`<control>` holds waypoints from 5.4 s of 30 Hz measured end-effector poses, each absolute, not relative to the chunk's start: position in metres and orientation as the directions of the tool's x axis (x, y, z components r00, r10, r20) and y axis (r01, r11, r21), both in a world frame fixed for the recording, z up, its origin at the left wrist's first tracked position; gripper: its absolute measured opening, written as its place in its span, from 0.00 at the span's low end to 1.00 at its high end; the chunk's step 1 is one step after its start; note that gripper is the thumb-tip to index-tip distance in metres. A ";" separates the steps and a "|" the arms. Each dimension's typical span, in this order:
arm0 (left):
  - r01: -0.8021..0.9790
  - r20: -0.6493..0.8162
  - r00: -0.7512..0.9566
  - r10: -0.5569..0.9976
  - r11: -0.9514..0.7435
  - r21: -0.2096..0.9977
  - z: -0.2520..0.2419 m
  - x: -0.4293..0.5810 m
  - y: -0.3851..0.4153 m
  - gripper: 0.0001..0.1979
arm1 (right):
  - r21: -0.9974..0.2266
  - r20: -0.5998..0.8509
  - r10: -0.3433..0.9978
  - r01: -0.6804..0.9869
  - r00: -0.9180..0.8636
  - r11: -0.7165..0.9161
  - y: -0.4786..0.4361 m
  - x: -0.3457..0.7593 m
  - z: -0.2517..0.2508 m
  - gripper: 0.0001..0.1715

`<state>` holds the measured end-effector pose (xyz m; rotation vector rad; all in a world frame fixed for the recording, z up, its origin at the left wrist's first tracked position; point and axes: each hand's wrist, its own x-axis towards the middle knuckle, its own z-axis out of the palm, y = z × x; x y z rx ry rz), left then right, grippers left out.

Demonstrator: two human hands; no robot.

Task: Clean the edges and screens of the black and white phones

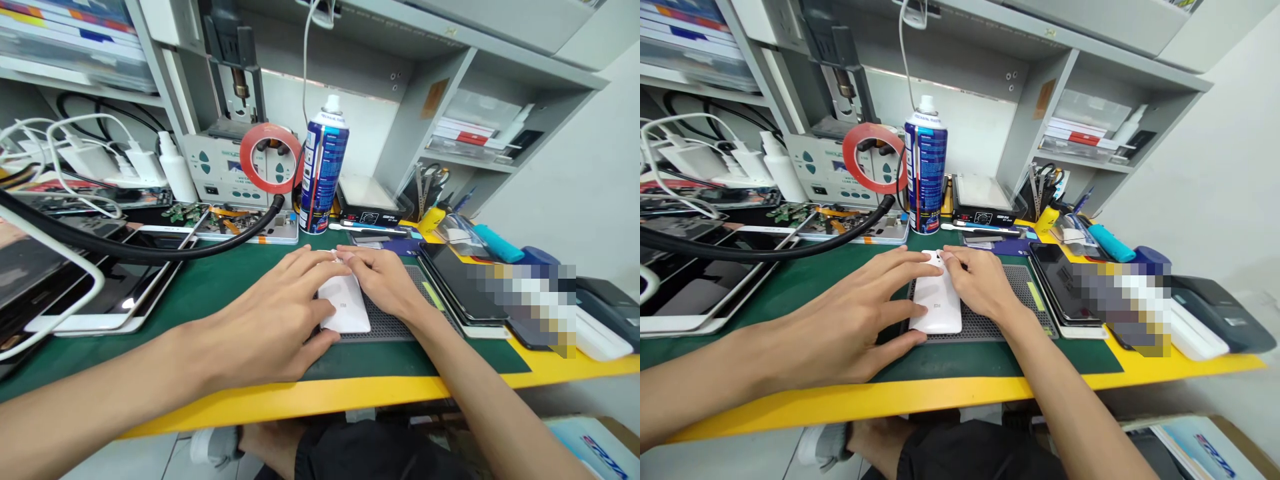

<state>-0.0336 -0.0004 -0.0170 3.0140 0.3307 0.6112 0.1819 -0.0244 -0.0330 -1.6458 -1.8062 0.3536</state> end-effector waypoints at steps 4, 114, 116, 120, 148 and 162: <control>0.190 0.389 0.900 0.199 -0.980 0.062 -0.019 -0.034 -0.002 0.11 | -0.610 0.286 0.958 0.773 0.009 0.175 -0.024 0.182 -0.033 0.21; -0.049 -0.018 0.771 0.637 0.088 0.995 -0.009 -0.032 0.022 0.06 | -0.995 0.095 0.944 0.020 0.317 0.093 -0.076 0.118 -0.030 0.12; -0.045 -0.012 0.764 0.646 0.071 0.996 -0.010 -0.032 0.022 0.06 | -0.995 0.094 0.943 -0.001 0.319 0.100 -0.076 0.118 -0.030 0.10; -0.020 -0.027 0.744 0.667 0.062 0.998 -0.010 -0.030 0.022 0.07 | -0.994 0.092 0.940 -0.028 0.328 0.107 -0.076 0.117 -0.031 0.09; -0.034 -0.055 0.500 0.864 0.083 0.996 -0.009 -0.032 0.037 0.14 | -0.194 0.241 0.970 0.978 -0.033 0.082 -0.052 0.163 -0.026 0.28; 0.005 -0.004 0.549 0.836 0.002 1.000 -0.009 -0.028 0.027 0.16 | -0.077 0.242 0.946 0.968 -0.216 0.241 -0.125 0.111 -0.030 0.29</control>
